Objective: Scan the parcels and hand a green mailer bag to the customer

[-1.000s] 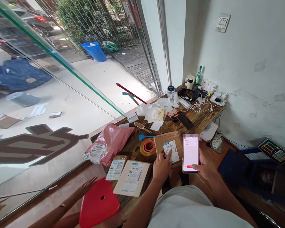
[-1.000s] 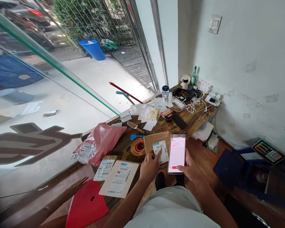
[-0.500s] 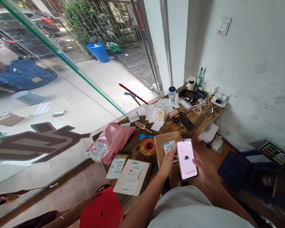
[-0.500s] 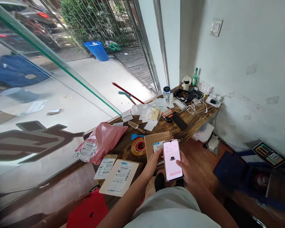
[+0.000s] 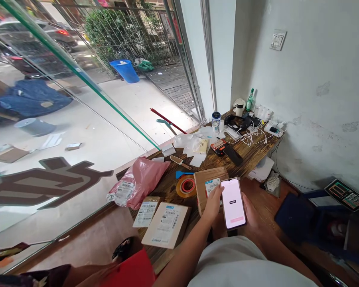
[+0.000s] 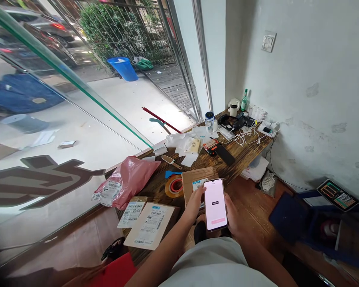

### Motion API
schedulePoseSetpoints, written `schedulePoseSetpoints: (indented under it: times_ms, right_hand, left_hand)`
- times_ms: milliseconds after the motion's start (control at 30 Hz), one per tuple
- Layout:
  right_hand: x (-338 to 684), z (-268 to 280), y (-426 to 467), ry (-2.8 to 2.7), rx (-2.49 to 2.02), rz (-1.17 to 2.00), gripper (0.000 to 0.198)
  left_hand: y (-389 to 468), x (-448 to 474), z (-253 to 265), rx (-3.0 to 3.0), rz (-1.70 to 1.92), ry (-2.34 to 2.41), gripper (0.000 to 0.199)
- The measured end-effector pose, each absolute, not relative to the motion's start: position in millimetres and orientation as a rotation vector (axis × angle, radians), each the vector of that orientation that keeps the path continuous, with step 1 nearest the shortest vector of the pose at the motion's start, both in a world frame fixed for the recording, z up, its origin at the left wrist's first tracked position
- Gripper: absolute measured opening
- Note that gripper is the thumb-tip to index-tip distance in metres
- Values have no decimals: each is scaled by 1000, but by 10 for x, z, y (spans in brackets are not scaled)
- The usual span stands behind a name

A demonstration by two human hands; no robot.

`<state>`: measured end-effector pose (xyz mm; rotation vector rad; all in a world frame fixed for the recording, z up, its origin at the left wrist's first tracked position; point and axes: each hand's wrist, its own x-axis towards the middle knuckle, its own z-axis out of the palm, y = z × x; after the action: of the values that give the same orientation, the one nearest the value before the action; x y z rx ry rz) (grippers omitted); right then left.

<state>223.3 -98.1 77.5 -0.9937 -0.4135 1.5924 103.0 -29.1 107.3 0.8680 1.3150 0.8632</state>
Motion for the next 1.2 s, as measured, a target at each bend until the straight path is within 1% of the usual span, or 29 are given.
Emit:
schedulePoseSetpoints:
  times_ms: [167,367,533,733,1000,1100,1200]
  right_hand:
    - [2210,756,-988,-399,-1014,1603,64]
    - [2246,761,-1031,-563,-1050,1610,70]
    - [2211,707,-1022,-501,-1075,1574,68]
    - [2208,688,-1011,-449,-1065,1584,68]
    - [2239,712,-987,-465,-1053,1600,63]
    - [2250,677,-969,-485,-1055,1598,62]
    - [2263,631,-948,-493,-1064,1584,62]
  left_hand:
    - [-413,1133,1053,866,887,1255,44]
    - [-458,1200,1012,889,968,1343,46]
    - [-450,1189,1066,751,937,1251,36]
    - [-439,1172,1139,639,898,1209,39]
    - [-402,1159,1061,642,929,1219,34]
    - [-388,1144,1037,655,933,1239,36]
    - [-367,1136,1016,657,913,1255,48]
